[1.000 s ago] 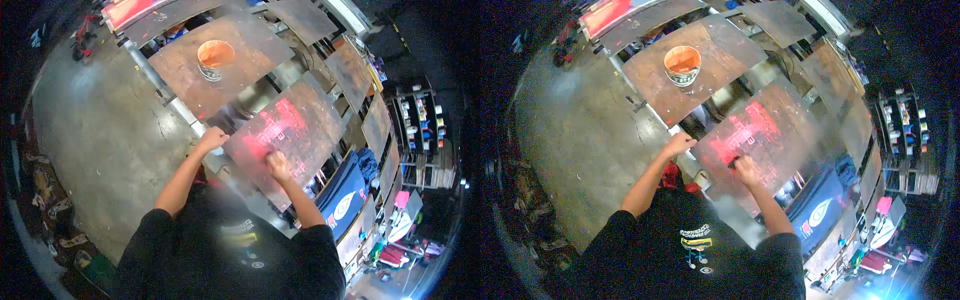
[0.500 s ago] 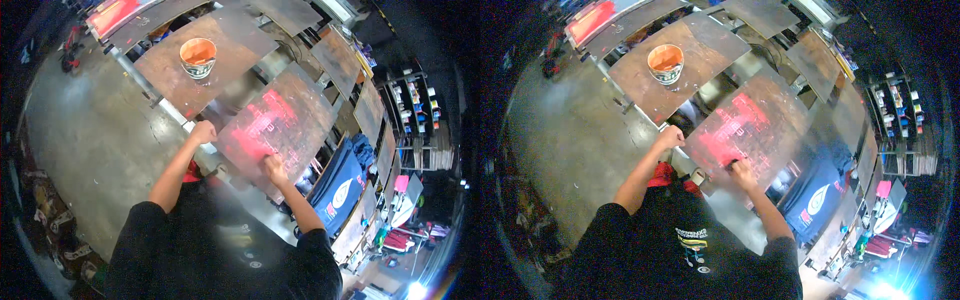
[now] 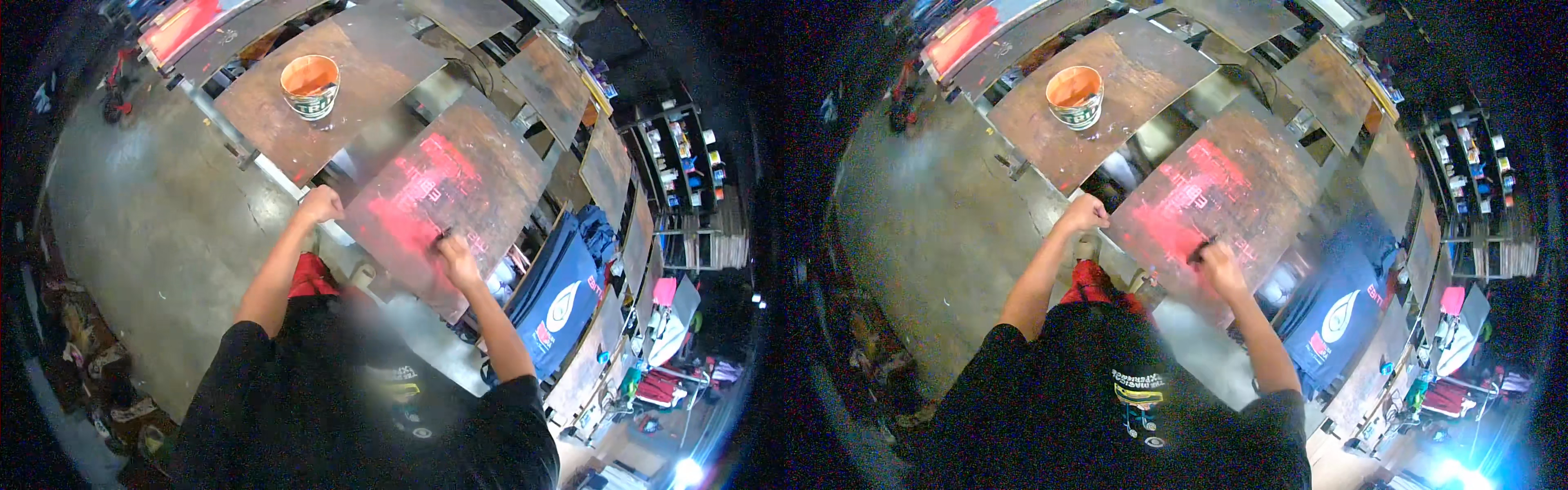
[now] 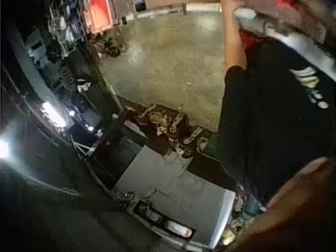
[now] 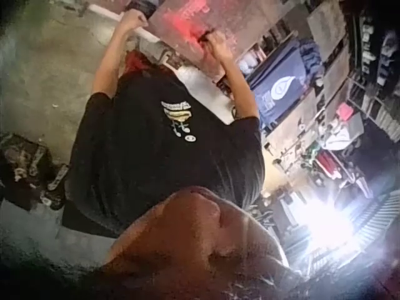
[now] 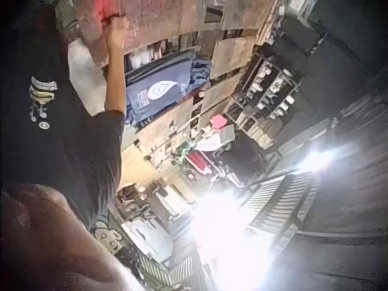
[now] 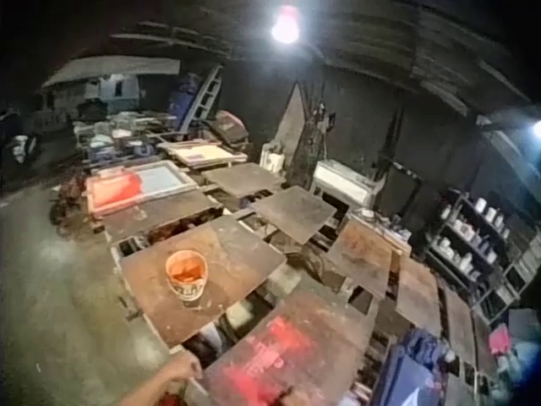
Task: Preparing screen printing frames and handling printed garments at a workstation.
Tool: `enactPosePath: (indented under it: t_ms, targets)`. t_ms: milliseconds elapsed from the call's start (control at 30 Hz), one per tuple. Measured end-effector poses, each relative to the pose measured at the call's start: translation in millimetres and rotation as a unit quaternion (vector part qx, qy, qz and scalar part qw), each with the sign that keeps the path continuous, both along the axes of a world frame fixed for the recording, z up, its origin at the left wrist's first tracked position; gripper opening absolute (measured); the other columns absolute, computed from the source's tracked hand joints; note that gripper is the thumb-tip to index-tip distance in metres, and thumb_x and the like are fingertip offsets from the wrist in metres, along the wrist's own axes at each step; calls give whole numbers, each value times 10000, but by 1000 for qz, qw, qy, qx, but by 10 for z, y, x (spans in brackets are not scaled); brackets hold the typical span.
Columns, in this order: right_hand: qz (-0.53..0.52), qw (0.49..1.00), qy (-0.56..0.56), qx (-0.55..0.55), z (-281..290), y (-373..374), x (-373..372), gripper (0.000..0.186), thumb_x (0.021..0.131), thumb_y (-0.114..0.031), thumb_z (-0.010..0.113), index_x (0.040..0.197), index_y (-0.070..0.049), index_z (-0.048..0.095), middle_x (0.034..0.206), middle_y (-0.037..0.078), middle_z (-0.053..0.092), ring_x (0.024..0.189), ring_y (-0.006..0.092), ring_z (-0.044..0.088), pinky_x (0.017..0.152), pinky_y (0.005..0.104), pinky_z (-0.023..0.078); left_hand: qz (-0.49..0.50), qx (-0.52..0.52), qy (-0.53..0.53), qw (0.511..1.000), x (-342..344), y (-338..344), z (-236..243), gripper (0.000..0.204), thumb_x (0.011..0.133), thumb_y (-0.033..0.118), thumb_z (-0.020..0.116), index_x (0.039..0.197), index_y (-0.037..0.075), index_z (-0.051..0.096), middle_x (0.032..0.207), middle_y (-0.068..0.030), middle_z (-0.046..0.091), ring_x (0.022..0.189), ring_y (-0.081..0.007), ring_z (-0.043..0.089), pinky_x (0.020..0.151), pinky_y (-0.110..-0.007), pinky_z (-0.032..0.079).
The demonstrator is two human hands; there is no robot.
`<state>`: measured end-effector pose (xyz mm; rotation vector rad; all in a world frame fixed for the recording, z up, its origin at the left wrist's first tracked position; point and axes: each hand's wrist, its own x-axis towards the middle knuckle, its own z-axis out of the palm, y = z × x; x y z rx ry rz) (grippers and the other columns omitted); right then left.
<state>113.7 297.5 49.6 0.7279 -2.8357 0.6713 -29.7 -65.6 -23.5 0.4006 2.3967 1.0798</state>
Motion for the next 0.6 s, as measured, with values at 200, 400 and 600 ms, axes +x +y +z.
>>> enactPosePath:
  t_ms: [200,400,600]
  targets:
    - [96,995,21,6,-274,-52,-125,180,710,-58,623,889,-53,599,837,115,568,844,320,552,751,437,451,91,32,-17,995,189,46,-67,168,596,201,784,698,81,725,700,-93,694,655,-244,676,658,-357,540]
    - [188,982,22,24,-226,-601,-867,189,735,-67,614,921,-47,586,884,128,574,848,330,541,768,438,446,69,-30,34,997,148,119,-23,203,547,206,771,692,77,711,725,-125,682,715,-298,675,669,-395,533]
    - [115,992,33,-32,53,-489,-763,105,789,-77,592,893,-67,598,869,117,597,857,327,558,776,431,456,94,9,19,995,203,5,-31,204,586,211,800,735,94,727,761,-139,682,752,-298,674,692,-402,536]
